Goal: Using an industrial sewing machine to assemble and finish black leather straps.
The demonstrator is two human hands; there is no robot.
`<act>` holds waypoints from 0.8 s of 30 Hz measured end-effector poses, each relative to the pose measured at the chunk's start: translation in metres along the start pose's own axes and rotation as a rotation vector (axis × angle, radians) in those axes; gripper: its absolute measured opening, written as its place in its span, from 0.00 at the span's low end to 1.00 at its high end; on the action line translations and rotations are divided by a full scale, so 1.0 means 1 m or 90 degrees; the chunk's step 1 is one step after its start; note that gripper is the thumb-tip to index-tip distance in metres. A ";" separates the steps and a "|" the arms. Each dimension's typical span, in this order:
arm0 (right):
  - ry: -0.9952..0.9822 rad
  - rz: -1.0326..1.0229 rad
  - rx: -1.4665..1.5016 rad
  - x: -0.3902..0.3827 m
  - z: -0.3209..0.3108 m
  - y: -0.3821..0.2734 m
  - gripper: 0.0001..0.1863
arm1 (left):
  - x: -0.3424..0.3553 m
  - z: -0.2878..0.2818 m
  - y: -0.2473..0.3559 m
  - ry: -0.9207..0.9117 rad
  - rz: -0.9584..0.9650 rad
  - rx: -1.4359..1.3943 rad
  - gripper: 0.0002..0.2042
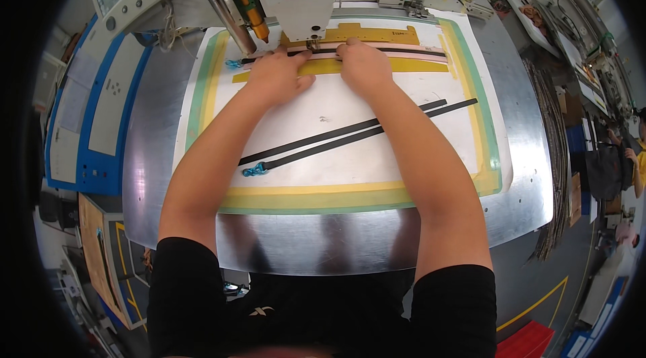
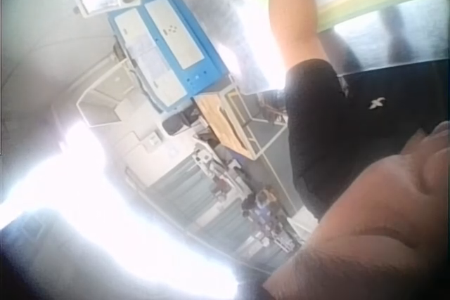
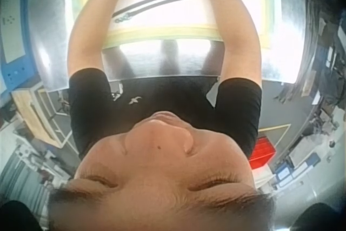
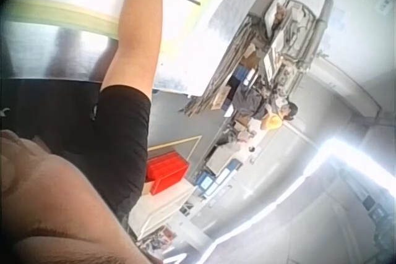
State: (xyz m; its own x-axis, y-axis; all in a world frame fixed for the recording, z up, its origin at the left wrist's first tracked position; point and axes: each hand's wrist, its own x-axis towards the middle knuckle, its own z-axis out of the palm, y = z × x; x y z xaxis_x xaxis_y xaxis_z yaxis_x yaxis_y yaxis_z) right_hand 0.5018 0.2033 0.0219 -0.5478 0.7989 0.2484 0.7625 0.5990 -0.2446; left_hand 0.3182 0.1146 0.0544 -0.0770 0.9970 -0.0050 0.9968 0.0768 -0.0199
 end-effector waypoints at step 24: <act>0.022 0.025 0.006 -0.015 -0.022 0.058 0.17 | 0.005 -0.007 0.039 0.022 0.023 -0.083 0.29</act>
State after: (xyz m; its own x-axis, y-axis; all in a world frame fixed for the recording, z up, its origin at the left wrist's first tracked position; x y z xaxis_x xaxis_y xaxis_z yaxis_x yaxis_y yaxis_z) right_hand 0.5615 0.2249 0.0245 -0.5045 0.8197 0.2711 0.7803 0.5673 -0.2633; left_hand 0.3564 0.1226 0.0608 -0.0430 0.9986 0.0315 0.9932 0.0393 0.1099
